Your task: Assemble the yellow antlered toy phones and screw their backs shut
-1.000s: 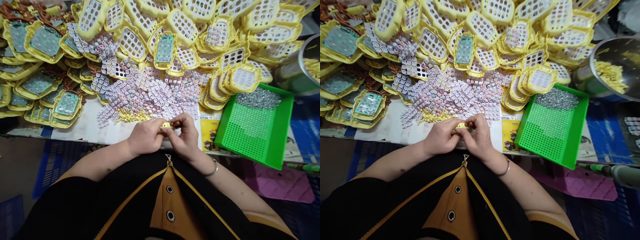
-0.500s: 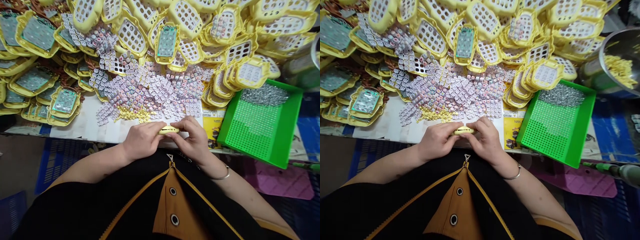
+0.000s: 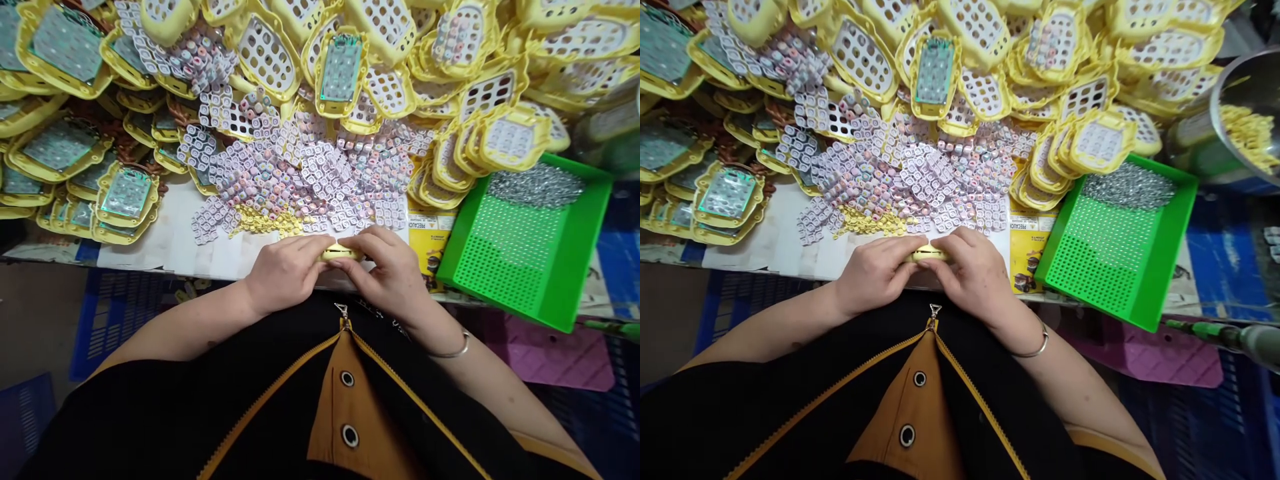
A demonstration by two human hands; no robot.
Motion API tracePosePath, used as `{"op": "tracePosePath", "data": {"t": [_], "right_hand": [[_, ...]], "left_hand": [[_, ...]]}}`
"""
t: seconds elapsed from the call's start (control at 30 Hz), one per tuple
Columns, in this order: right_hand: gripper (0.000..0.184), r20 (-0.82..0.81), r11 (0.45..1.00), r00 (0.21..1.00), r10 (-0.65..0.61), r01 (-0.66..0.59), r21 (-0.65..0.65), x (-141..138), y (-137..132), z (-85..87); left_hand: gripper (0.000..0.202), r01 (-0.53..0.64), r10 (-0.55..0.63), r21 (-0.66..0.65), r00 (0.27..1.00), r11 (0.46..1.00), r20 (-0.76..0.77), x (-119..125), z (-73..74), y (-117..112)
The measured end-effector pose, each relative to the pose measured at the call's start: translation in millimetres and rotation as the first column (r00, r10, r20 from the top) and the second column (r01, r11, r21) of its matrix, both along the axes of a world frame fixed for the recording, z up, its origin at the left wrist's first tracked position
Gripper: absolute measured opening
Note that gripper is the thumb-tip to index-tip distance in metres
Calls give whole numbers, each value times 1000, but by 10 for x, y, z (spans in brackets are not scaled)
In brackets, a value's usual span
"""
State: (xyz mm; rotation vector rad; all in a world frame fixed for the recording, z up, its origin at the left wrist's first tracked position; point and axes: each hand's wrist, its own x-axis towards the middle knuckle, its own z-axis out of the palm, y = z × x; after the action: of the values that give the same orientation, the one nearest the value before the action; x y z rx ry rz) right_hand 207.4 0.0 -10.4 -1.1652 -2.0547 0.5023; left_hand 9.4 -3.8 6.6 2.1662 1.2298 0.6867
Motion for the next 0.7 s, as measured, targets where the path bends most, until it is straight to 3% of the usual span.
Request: {"op": "tracePosePath", "data": {"t": [0.13, 0.37, 0.6, 0.7], "right_hand": [[18, -28, 996, 997, -77, 79, 41, -79, -19, -9], [19, 2, 996, 999, -45, 44, 73, -63, 54, -55], [25, 190, 970, 982, -3, -43, 238, 7, 14, -53], [19, 198, 960, 978, -60, 2, 281, -37, -39, -62]], "left_hand": [[29, -19, 19, 9, 1000, 1000, -8, 36, -24, 6], [36, -57, 58, -48, 998, 997, 2, -123, -42, 49], [26, 2, 5, 216, 1000, 976, -28, -217, -103, -14], [22, -14, 16, 292, 1000, 956, -7, -179, -133, -20]]}}
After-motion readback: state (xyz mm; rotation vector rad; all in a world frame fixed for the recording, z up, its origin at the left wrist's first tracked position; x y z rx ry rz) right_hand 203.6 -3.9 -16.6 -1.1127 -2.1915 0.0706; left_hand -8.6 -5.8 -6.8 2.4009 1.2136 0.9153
